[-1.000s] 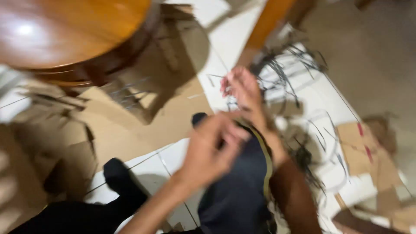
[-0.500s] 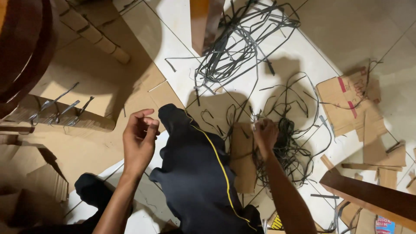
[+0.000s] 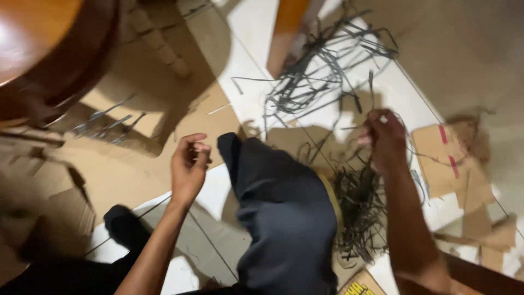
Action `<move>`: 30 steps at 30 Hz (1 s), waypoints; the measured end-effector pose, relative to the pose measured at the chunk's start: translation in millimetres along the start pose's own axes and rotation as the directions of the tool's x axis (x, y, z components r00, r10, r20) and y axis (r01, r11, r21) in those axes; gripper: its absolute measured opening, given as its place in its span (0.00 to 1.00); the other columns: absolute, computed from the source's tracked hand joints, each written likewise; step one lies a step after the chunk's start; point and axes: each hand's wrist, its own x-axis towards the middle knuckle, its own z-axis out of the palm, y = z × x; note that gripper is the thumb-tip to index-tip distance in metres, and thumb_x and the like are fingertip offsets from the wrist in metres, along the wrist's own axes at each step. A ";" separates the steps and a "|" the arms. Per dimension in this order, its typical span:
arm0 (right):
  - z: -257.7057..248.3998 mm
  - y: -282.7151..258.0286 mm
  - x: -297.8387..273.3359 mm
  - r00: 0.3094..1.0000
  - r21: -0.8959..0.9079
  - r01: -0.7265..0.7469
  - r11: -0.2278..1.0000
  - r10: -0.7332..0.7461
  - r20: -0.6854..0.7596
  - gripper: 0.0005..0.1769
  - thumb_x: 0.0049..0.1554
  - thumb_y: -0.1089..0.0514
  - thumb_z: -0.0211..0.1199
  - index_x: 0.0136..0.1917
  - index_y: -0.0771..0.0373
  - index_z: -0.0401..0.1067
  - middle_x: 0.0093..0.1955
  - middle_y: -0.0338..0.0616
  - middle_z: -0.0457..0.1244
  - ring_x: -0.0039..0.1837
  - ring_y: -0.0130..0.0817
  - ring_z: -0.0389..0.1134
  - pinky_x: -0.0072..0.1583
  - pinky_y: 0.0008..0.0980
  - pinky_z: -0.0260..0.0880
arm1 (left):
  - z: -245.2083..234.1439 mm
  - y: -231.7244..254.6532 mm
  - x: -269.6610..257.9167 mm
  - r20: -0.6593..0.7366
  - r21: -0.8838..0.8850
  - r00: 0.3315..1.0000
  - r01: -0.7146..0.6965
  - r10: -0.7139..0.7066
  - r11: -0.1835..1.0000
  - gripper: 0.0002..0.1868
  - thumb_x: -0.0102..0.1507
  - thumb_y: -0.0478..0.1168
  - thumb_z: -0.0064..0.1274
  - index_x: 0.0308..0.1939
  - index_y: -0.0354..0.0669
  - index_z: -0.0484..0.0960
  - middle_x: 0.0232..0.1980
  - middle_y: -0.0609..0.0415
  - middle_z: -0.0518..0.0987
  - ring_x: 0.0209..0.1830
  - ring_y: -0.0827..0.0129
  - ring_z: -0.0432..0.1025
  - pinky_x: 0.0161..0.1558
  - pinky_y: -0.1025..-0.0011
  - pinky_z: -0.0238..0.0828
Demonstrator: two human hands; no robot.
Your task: Wrapping a wooden furniture leg with protective cardboard and securing it with plastic strips
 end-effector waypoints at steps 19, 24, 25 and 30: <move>441.1 104.0 23.1 0.714 -0.734 0.641 0.223 0.176 0.677 0.15 0.63 0.40 0.54 0.55 0.45 0.74 0.51 0.45 0.71 0.59 0.52 0.73 0.60 0.54 0.72 | -179.9 -135.0 60.6 -0.374 0.309 0.927 0.130 -0.005 0.942 0.45 0.55 0.37 0.66 0.73 0.34 0.61 0.67 0.29 0.67 0.69 0.35 0.64 0.71 0.46 0.63; 516.1 249.5 2.8 0.856 -0.638 0.384 0.667 0.001 0.516 0.06 0.51 0.57 0.67 0.37 0.62 0.79 0.31 0.45 0.69 0.43 0.43 0.75 0.46 0.42 0.75 | -175.8 -141.5 84.2 -0.350 0.211 0.935 0.027 0.050 0.977 0.36 0.59 0.38 0.63 0.69 0.35 0.66 0.62 0.33 0.72 0.65 0.38 0.68 0.64 0.51 0.73; 526.9 274.1 -3.0 0.883 -0.596 0.257 0.761 0.066 0.465 0.07 0.50 0.60 0.64 0.31 0.61 0.77 0.23 0.41 0.66 0.35 0.37 0.74 0.41 0.35 0.74 | -174.9 -144.7 89.0 -0.389 0.172 0.918 -0.012 0.079 0.985 0.33 0.61 0.36 0.63 0.67 0.33 0.68 0.60 0.35 0.74 0.63 0.41 0.71 0.60 0.54 0.77; 521.3 234.3 -24.9 0.748 -0.478 0.288 0.830 0.117 0.653 0.07 0.49 0.59 0.62 0.35 0.63 0.78 0.28 0.46 0.66 0.36 0.41 0.72 0.40 0.40 0.72 | -188.6 -161.6 99.5 -0.354 0.193 0.927 -0.055 0.122 0.980 0.28 0.59 0.31 0.63 0.63 0.34 0.73 0.56 0.39 0.76 0.58 0.44 0.74 0.54 0.57 0.81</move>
